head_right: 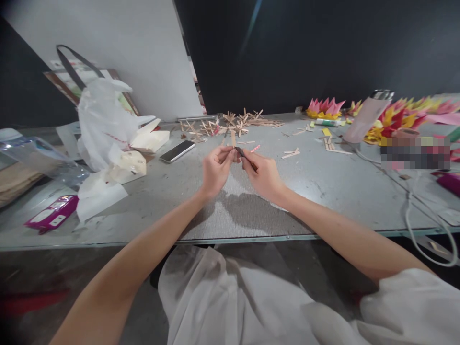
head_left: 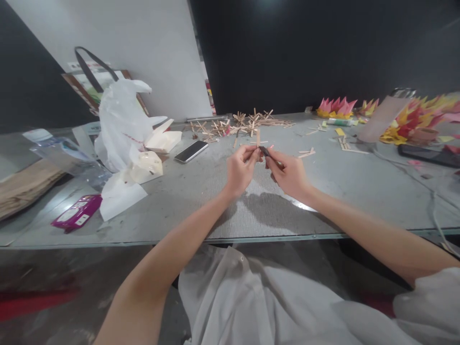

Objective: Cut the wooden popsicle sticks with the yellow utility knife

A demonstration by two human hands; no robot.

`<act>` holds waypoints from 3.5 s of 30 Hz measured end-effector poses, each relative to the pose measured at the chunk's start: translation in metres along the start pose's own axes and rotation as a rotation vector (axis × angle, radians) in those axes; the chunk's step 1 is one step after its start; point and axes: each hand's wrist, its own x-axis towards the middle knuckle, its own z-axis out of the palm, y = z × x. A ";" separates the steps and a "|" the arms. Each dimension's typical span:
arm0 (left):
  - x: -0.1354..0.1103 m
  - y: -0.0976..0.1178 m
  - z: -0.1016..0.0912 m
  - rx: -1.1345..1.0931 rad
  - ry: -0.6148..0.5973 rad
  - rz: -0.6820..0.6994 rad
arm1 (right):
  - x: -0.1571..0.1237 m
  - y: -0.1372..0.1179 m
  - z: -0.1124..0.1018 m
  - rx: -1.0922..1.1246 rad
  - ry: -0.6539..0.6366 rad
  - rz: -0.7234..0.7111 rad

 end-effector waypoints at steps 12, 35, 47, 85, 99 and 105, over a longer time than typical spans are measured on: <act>0.001 0.007 0.000 -0.057 0.010 0.016 | -0.003 -0.003 0.006 0.125 0.069 -0.024; 0.001 0.008 -0.003 0.000 -0.013 0.093 | -0.002 -0.005 0.003 0.178 0.046 0.003; 0.000 0.002 -0.005 -0.007 -0.016 0.041 | -0.001 -0.001 0.004 0.167 0.035 0.025; 0.002 0.011 -0.002 -0.101 -0.011 0.005 | -0.001 -0.005 0.002 0.346 0.017 0.092; -0.001 0.010 -0.001 -0.003 0.002 0.055 | -0.001 -0.014 0.001 0.408 0.010 0.135; 0.000 0.016 0.001 0.024 0.013 0.068 | -0.002 -0.015 0.002 0.420 0.016 0.129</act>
